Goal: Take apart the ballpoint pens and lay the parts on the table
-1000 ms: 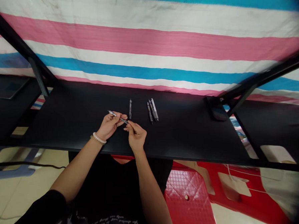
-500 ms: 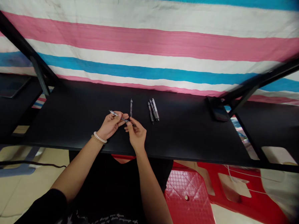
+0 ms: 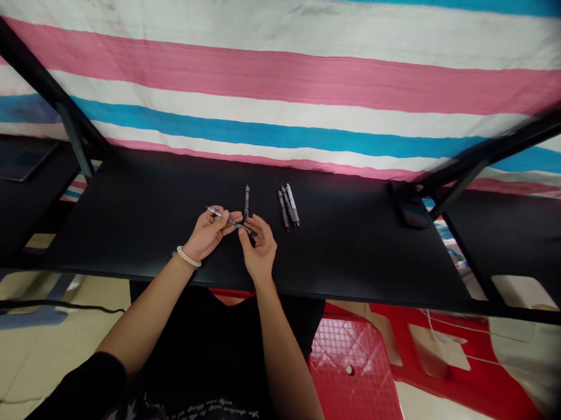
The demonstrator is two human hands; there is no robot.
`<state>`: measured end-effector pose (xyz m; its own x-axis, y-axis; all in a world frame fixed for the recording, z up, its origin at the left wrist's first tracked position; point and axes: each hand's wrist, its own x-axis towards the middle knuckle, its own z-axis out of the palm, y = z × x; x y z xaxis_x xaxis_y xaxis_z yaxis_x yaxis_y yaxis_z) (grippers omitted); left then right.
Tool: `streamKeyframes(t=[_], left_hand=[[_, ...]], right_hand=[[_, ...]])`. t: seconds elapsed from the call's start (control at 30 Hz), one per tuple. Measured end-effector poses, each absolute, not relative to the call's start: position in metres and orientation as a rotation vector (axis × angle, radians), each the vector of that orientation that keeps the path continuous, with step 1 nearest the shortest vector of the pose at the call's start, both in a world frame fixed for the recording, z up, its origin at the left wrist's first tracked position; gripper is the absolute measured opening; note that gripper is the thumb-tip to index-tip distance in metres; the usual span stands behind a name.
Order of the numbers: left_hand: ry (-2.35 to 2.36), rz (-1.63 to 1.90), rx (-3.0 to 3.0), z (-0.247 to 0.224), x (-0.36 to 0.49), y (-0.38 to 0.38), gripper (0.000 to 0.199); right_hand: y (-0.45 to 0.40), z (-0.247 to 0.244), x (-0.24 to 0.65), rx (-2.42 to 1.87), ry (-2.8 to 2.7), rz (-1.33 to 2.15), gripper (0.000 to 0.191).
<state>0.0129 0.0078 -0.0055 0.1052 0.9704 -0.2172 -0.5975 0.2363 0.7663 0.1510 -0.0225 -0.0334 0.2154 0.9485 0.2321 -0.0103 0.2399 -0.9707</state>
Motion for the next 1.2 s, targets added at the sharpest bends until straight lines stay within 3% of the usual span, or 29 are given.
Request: streamKeyframes(t=[0.17,0.37,0.7,1.0,1.2], left_hand=[[0.812,1.260,0.577,-0.0059,0.0134,0.0081,0.043],[0.811,1.265,0.592,-0.0073,0.0136,0.0080,0.041],[0.928,1.427,0.499,-0.0106,0.0101,0.0135,0.031],[0.909,1.299,0.685,-0.0063,0.0157,0.0064,0.046],[0.856,1.265,0.692,-0.0058,0.0152,0.0063,0.045]], right_hand=[[-0.0233,-0.0326,0.1515,-1.123,-1.205,0.889,0.019],[-0.0229,-0.0357,0.1493,-1.151,-1.122,1.007,0.030],[-0.0243,-0.0330,0.1535,-1.215,-1.087,0.719,0.017],[-0.0267,-0.0321,0.1509,-1.138,-1.190,0.854,0.015],[-0.0274,-0.0306,0.1485,-1.133,-1.070,0.979,0.024]])
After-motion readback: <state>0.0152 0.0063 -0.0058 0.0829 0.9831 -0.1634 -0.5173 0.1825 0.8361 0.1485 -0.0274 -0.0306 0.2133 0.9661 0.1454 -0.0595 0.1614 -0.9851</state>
